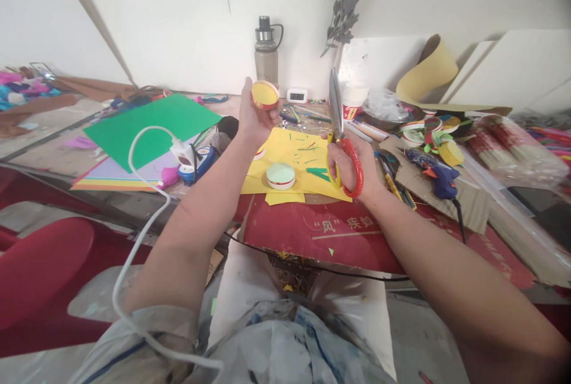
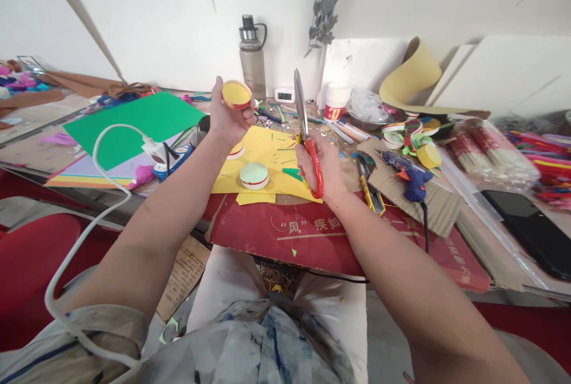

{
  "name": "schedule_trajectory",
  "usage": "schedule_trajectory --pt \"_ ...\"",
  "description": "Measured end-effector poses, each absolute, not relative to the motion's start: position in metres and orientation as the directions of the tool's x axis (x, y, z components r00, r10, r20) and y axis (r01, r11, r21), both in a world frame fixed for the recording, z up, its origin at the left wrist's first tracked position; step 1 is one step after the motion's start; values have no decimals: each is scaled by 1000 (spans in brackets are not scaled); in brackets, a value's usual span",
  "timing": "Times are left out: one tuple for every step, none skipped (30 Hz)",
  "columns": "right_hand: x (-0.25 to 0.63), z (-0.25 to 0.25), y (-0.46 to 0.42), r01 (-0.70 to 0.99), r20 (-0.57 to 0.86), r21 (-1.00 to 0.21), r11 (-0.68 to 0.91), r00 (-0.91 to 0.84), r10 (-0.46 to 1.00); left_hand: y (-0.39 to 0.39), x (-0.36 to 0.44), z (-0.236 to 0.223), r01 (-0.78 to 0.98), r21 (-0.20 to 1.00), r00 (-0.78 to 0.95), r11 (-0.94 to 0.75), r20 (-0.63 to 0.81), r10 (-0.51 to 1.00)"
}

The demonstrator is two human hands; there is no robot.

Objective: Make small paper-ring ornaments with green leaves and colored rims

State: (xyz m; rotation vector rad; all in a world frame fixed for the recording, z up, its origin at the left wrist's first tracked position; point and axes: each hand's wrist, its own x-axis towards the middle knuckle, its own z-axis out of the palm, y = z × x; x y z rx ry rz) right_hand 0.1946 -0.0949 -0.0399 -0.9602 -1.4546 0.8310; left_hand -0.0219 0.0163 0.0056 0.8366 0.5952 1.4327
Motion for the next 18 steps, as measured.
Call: schedule_trajectory --pt "197 -41 -94 127 423 -898 420 -8 906 17 -22 5 -599 799 69 -55 120 990" --pt "199 -42 -92 177 436 -886 428 4 900 17 -22 5 -594 803 62 -55 113 992" --pt "202 -42 -90 258 451 -864 432 17 892 17 -23 5 -591 805 54 -55 108 993" --pt "205 -41 -89 367 461 -830 421 25 887 17 -23 5 -591 805 49 -55 103 993" --pt "208 -40 -88 493 461 -779 388 30 887 17 -23 5 -592 804 44 -53 98 994" --pt "210 -38 -88 618 447 -711 334 31 894 17 -23 5 -596 802 40 -50 93 995" --pt "212 -36 -88 727 416 -632 267 29 909 17 -23 5 -601 798 35 -49 88 996" --pt "212 -33 -88 811 373 -551 197 27 927 18 -23 4 -608 792 28 -50 84 996" --pt "212 -31 -89 869 327 -474 140 26 945 19 -23 4 -615 787 23 -51 83 996" --pt "211 -29 -90 908 282 -406 100 21 959 20 -23 3 -622 781 19 -53 83 996" --pt "209 -28 -91 934 241 -350 73 14 970 22 -23 2 -628 776 15 -56 84 996" --pt "208 -28 -91 951 208 -305 58 7 978 23 -24 1 -633 772 11 -59 85 996" --pt "206 -28 -92 961 188 -270 52 0 982 25 -24 0 -635 770 9 -62 88 996" --pt "206 -29 -92 968 180 -244 52 -8 984 27 -25 -1 -636 769 7 -66 92 996" --pt "205 -31 -92 972 182 -227 58 -16 983 28 -25 -2 -636 768 4 -73 98 995" --pt "206 -32 -91 973 192 -222 67 -24 981 28 -26 -2 -635 768 2 -81 107 994" --pt "207 -34 -90 969 211 -233 82 -32 977 28 -26 -3 -634 768 1 -91 119 993" --pt "208 -36 -89 960 238 -261 102 -38 971 28 -27 -2 -634 767 1 -103 133 991"
